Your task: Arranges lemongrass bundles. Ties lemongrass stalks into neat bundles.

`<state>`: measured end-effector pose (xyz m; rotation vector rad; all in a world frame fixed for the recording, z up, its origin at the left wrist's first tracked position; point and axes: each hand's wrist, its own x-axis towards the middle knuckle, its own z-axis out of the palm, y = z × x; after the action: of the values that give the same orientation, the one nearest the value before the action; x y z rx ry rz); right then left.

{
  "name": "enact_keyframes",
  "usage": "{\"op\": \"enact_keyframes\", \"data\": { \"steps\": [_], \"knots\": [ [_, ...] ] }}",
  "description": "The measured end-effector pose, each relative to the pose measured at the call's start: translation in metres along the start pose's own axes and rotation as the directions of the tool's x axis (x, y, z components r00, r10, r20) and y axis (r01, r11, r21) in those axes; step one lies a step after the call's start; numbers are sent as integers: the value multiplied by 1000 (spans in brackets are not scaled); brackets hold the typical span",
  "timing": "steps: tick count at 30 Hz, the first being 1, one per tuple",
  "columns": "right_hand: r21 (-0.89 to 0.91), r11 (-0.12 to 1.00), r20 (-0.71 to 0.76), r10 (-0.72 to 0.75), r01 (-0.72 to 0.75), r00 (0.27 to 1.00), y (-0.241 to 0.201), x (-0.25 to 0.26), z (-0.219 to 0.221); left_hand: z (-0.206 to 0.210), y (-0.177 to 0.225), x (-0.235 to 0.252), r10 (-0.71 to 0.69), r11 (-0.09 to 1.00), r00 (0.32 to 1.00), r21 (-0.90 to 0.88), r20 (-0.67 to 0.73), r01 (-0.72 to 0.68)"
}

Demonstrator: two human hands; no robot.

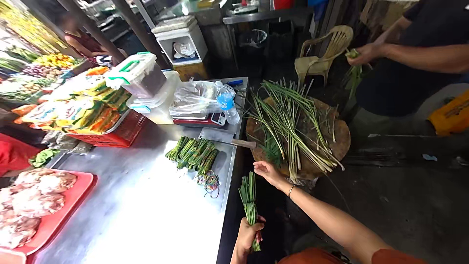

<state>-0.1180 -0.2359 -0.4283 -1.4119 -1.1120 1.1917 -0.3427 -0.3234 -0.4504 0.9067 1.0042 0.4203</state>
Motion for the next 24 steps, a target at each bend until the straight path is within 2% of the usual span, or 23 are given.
{"op": "enact_keyframes", "data": {
  "steps": [1,2,3,5,9,13,15,17,20,22,24],
  "knots": [
    [-223,971,25,-81,85,996,-11,27,-5,-2,-1,1,3,1000,999,11,-36,-2],
    [-417,896,64,-136,151,989,-21,54,-8,-4,-2,3,-1,1000,998,19,-66,2],
    [-565,804,116,-147,187,982,-29,81,-8,-5,-5,4,-9,1000,996,27,-89,11],
    [-740,635,214,-88,220,973,-34,130,0,-7,-15,3,-38,998,991,39,-126,44],
    [-832,498,291,19,243,957,-9,189,20,-1,-34,-9,-85,996,978,9,-189,89],
    [-867,464,263,115,183,958,-9,186,20,1,-45,-20,-138,990,964,-25,-229,136],
    [-845,525,193,117,105,974,-15,154,5,-1,-43,-20,-166,986,958,-42,-233,160],
    [-739,673,160,122,37,979,-14,109,-22,-7,-36,-15,-178,983,961,-77,-214,165],
    [-527,815,160,375,-242,913,2,24,-61,-21,-23,6,-159,980,979,-141,-129,141],
    [-295,860,124,467,-417,876,27,-25,-73,-30,-9,31,-166,983,985,-82,-48,161],
    [-162,841,104,534,-516,839,40,-51,-80,-37,12,63,-187,981,982,51,37,185]
  ]
}}
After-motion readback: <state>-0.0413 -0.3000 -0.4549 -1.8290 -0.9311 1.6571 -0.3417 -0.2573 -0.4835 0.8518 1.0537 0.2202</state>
